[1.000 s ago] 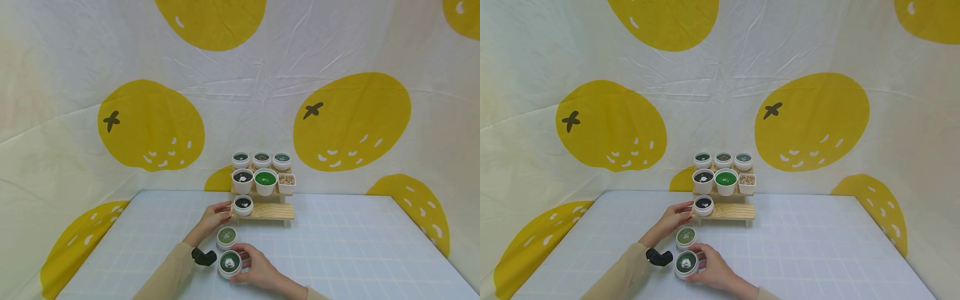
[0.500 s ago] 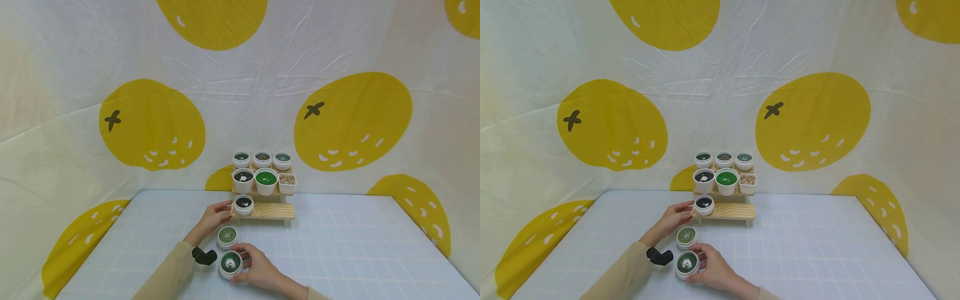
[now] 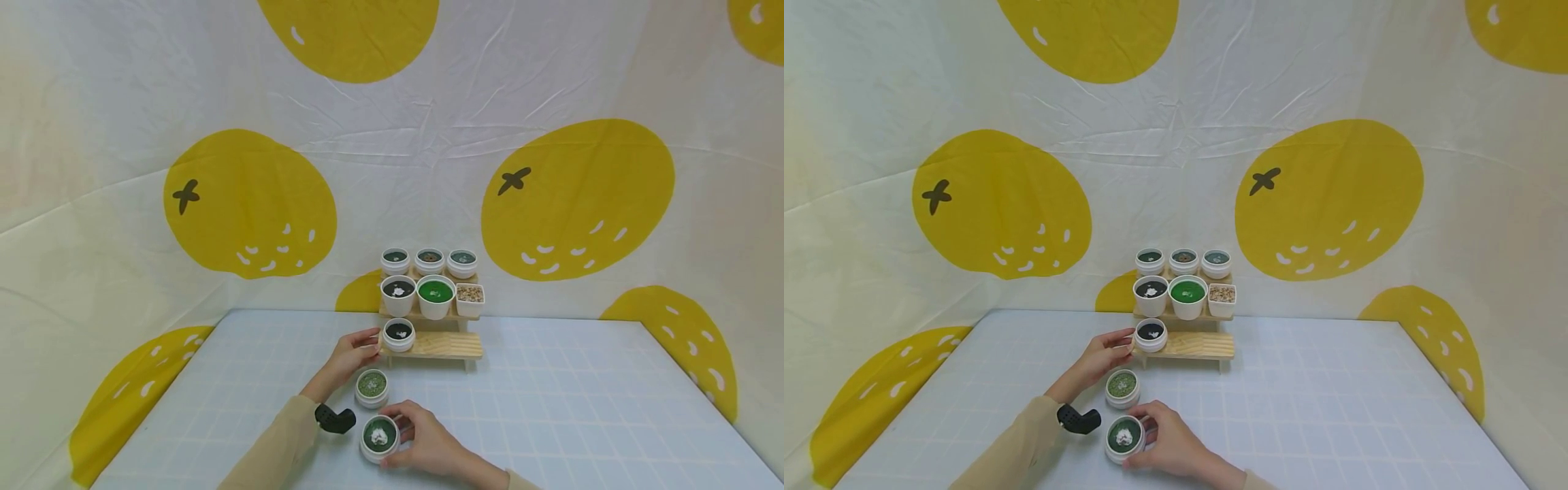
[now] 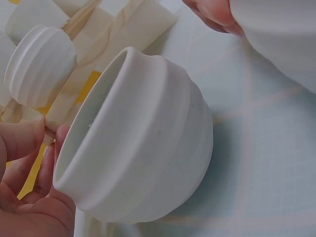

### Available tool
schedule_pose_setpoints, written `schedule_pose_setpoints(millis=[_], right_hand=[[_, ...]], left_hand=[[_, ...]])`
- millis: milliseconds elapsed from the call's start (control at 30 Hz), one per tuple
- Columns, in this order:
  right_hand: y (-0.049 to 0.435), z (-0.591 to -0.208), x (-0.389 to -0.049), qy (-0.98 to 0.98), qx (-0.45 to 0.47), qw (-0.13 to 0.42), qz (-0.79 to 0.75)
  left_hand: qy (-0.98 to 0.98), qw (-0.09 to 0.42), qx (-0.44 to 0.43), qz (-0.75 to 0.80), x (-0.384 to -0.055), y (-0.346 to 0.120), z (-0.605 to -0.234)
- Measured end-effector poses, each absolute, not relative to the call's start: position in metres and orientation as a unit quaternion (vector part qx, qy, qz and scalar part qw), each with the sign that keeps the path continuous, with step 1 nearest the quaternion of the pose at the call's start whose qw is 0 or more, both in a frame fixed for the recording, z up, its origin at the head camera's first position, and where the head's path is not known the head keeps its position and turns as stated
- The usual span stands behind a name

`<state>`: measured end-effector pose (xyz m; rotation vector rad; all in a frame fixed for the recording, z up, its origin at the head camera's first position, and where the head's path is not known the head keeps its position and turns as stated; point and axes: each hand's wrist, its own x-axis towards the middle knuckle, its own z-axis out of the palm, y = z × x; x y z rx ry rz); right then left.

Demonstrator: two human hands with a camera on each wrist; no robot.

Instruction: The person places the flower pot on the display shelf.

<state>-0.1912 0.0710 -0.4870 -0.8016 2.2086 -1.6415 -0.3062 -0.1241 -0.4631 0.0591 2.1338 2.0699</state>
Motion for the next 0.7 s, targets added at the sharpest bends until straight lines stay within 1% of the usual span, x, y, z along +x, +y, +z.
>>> schedule_pose_setpoints(millis=[533,700], right_hand=[[0.090,-0.486,-0.193,0.761,-0.254,0.126,-0.584],[0.099,-0.480,-0.194,0.773,-0.243,0.104,-0.577]], left_hand=[[0.713,0.088,0.022,0.695,-0.308,-0.121,-0.464],[0.713,0.086,0.021,0.695,-0.306,-0.122,-0.464]])
